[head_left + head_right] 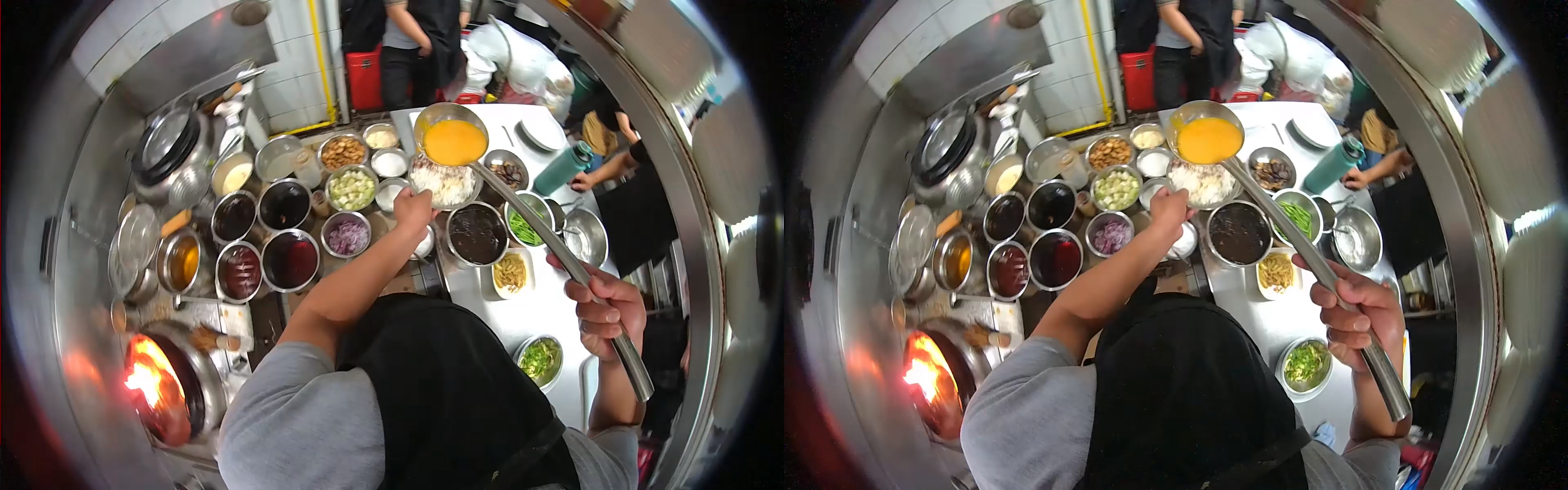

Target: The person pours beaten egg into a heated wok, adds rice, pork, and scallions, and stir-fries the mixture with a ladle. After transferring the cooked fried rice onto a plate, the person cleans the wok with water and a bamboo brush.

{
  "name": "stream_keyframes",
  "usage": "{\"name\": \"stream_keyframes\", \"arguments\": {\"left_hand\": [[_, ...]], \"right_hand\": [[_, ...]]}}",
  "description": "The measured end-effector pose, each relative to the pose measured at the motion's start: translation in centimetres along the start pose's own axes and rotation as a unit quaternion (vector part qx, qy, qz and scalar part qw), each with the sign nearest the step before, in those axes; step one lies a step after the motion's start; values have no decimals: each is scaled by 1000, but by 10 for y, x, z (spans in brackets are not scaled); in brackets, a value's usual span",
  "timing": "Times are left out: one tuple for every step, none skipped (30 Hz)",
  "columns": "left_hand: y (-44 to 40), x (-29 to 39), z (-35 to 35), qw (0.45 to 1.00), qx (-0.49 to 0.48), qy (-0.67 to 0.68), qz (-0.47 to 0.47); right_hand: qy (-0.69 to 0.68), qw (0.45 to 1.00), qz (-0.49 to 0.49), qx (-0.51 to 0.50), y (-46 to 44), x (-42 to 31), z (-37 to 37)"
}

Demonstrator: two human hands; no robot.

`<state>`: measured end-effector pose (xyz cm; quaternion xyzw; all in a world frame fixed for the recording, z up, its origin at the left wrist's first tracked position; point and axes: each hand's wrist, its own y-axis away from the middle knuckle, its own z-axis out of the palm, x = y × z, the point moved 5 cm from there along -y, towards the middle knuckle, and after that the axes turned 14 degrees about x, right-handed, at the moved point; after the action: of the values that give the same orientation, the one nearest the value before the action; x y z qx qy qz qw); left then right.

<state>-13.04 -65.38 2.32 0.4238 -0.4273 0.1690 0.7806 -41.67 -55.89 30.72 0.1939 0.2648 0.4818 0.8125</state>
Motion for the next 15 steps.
{"name": "stream_keyframes", "arguments": {"left_hand": [[-6,3,-9,999,30,16,14],[-11,5,-22,997,60,32,28],[-8,12,-38,996,78,44,29],[-5,17,-55,993,86,69,31],[2,24,-74,990,97,95,34],[7,28,-98,988,121,82,48],[15,30,-123,983,149,97,51],[24,31,-150,975,184,106,63],[34,32,-177,966,219,116,73],[42,27,-208,959,254,96,82],[54,27,-237,949,281,111,88],[69,27,-265,941,306,114,93],[84,27,-291,932,331,116,97],[102,28,-316,920,361,121,94],[116,23,-342,906,389,134,100]], "right_hand": [[1,1000,9,-1,1,6,6],[-2,1000,23,-5,-1,13,10],[10,999,39,-4,-3,19,15],[23,998,57,-11,-6,24,19],[37,996,77,-19,-10,30,25],[59,993,98,-15,-15,36,31],[75,989,125,-18,-21,43,35],[90,985,148,-24,-28,50,40],[105,979,170,-30,-35,58,46],[121,972,200,-37,-45,65,51],[142,961,231,-44,-56,73,57],[157,953,256,-42,-67,83,64],[172,944,280,-40,-78,94,72],[194,930,308,-44,-91,105,81],[210,917,332,-64,-104,117,88]]}}
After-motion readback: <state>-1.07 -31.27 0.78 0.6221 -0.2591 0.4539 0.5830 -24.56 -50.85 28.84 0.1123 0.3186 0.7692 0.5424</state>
